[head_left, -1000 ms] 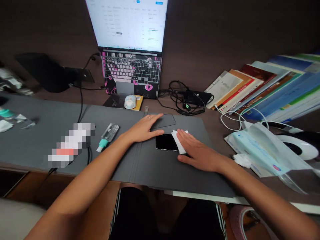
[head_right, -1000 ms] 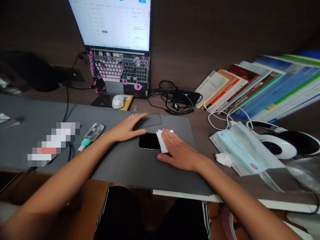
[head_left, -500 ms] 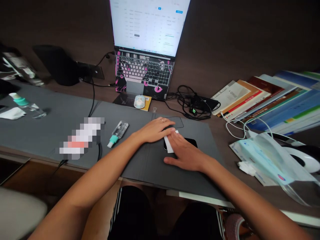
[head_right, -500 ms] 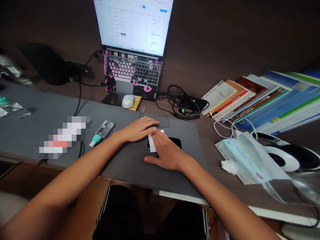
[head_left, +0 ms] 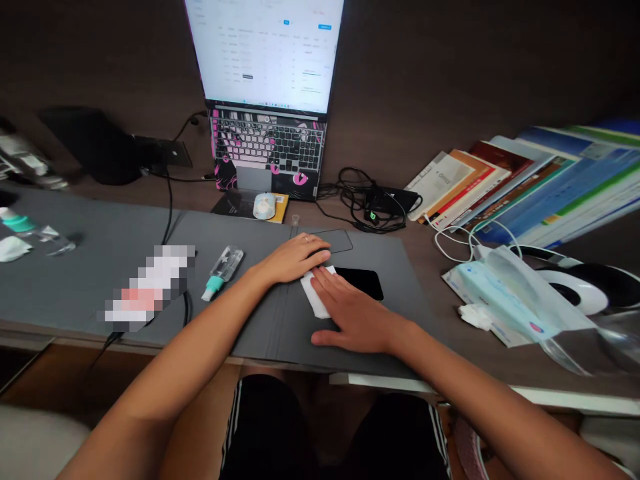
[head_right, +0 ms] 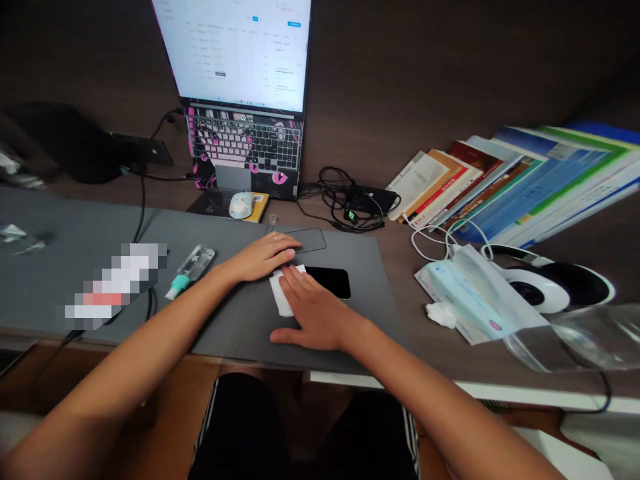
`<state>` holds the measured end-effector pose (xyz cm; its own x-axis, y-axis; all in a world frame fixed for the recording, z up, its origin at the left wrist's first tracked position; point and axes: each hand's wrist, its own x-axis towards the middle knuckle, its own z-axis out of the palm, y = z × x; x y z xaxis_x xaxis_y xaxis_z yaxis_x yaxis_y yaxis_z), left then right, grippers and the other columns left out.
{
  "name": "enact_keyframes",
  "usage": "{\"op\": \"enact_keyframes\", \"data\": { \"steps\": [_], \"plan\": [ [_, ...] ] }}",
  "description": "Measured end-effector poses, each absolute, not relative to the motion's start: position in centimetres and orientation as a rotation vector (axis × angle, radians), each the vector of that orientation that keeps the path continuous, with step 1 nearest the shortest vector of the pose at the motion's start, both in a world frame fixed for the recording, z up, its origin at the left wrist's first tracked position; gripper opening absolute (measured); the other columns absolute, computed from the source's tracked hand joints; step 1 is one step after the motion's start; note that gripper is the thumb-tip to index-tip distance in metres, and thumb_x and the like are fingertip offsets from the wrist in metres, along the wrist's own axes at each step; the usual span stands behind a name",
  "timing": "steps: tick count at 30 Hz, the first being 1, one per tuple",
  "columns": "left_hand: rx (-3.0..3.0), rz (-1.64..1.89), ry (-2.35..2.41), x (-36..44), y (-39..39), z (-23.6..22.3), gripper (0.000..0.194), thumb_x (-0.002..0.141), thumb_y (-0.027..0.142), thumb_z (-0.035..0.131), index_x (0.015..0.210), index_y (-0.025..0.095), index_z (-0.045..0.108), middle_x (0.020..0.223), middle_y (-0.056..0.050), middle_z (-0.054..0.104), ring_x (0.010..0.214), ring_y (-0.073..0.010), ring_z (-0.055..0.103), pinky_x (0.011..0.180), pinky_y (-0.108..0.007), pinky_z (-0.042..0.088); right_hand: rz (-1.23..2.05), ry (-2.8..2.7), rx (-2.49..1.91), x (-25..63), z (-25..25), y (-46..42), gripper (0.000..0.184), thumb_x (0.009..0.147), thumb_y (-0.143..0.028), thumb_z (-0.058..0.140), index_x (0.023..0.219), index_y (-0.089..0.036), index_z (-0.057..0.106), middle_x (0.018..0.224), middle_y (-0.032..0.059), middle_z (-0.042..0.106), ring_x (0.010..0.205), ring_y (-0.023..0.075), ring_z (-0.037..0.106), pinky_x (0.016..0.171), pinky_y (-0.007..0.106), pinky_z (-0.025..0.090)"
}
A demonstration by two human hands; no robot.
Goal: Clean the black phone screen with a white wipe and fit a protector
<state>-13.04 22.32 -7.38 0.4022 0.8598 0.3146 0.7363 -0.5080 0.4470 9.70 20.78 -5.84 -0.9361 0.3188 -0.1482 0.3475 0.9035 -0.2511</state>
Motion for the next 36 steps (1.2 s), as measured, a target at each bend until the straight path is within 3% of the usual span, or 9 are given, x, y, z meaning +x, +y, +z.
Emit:
{"op": "enact_keyframes", "data": {
  "steps": [5,11,18,22,25,30,36],
  "plan": [
    [2.419,0.771,1.526,-13.4,22.5,-7.7,0.051,0.106,0.053,0.037,0.137,0.018,0.057,0.137,-0.011,0.062,0.131,-0.0267,0.051,0.116,-0.046,0.039,-0.443,2.998,0.479,11.9,-5.9,20.3,0.101,0.094,-0.076,0.042,0.16,-0.001,0.025,0.167,0.024,0.012,0.157,0.0352,0.007,0.129,0.053,0.017],
    [2.304,0.787,1.789,-13.7,22.6,-8.2,0.07,0.098,0.061,0.051,0.151,0.017,0.04,0.148,-0.017,0.053,0.138,-0.0334,0.047,0.115,-0.05,0.04,-0.384,3.038,0.517,16.2,-5.9,21.0,0.067,0.106,-0.05,0.04,0.161,-0.014,0.029,0.168,0.0128,0.021,0.156,0.0278,0.018,0.129,0.048,0.022],
    [2.328,0.696,1.779,-13.5,22.7,-8.3,0.077,0.091,0.063,0.061,0.149,0.015,0.043,0.148,-0.018,0.053,0.135,-0.035,0.049,0.114,-0.05,0.04,-0.351,3.18,0.582,20.4,-6.4,23.4,0.057,0.106,-0.025,0.04,0.162,-0.024,0.027,0.164,0.0075,0.032,0.152,0.0229,0.031,0.125,0.046,0.033],
    [2.282,0.674,1.82,-13.3,22.7,-8.2,0.082,0.087,0.061,0.068,0.151,0.016,0.042,0.143,-0.018,0.055,0.133,-0.0358,0.05,0.112,-0.05,0.042,-0.316,3.28,0.47,21.4,-7.0,25.7,0.059,0.101,-0.01,0.037,0.158,-0.027,0.037,0.158,0.0042,0.043,0.145,0.0186,0.043,0.123,0.043,0.038],
    [2.261,0.664,1.828,-13.2,22.7,-8.0,0.085,0.085,0.058,0.071,0.152,0.015,0.041,0.144,-0.018,0.054,0.133,-0.036,0.049,0.111,-0.05,0.043,-0.18,3.333,0.519,21.7,-6.6,28.3,0.056,0.099,-0.009,0.04,0.152,-0.025,0.047,0.152,0.0061,0.052,0.139,0.0201,0.052,0.119,0.045,0.043],
    [2.252,0.648,1.816,-13.1,22.7,-8.0,0.083,0.087,0.057,0.069,0.152,0.017,0.04,0.146,-0.017,0.053,0.135,-0.0351,0.048,0.112,-0.05,0.043,0.025,3.292,0.877,19.9,-5.0,32.6,0.051,0.096,-0.012,0.041,0.146,-0.014,0.055,0.149,0.012,0.054,0.139,0.0257,0.052,0.118,0.048,0.044],
    [2.248,0.651,1.833,-13.2,22.9,-8.2,0.076,0.09,0.056,0.067,0.151,0.018,0.041,0.144,-0.015,0.055,0.133,-0.0326,0.05,0.113,-0.049,0.043,-0.055,3.29,1.047,17.0,-7.4,34.3,0.049,0.098,-0.017,0.038,0.141,-0.012,0.059,0.147,0.0114,0.057,0.14,0.026,0.052,0.118,0.051,0.044]
  ]
}}
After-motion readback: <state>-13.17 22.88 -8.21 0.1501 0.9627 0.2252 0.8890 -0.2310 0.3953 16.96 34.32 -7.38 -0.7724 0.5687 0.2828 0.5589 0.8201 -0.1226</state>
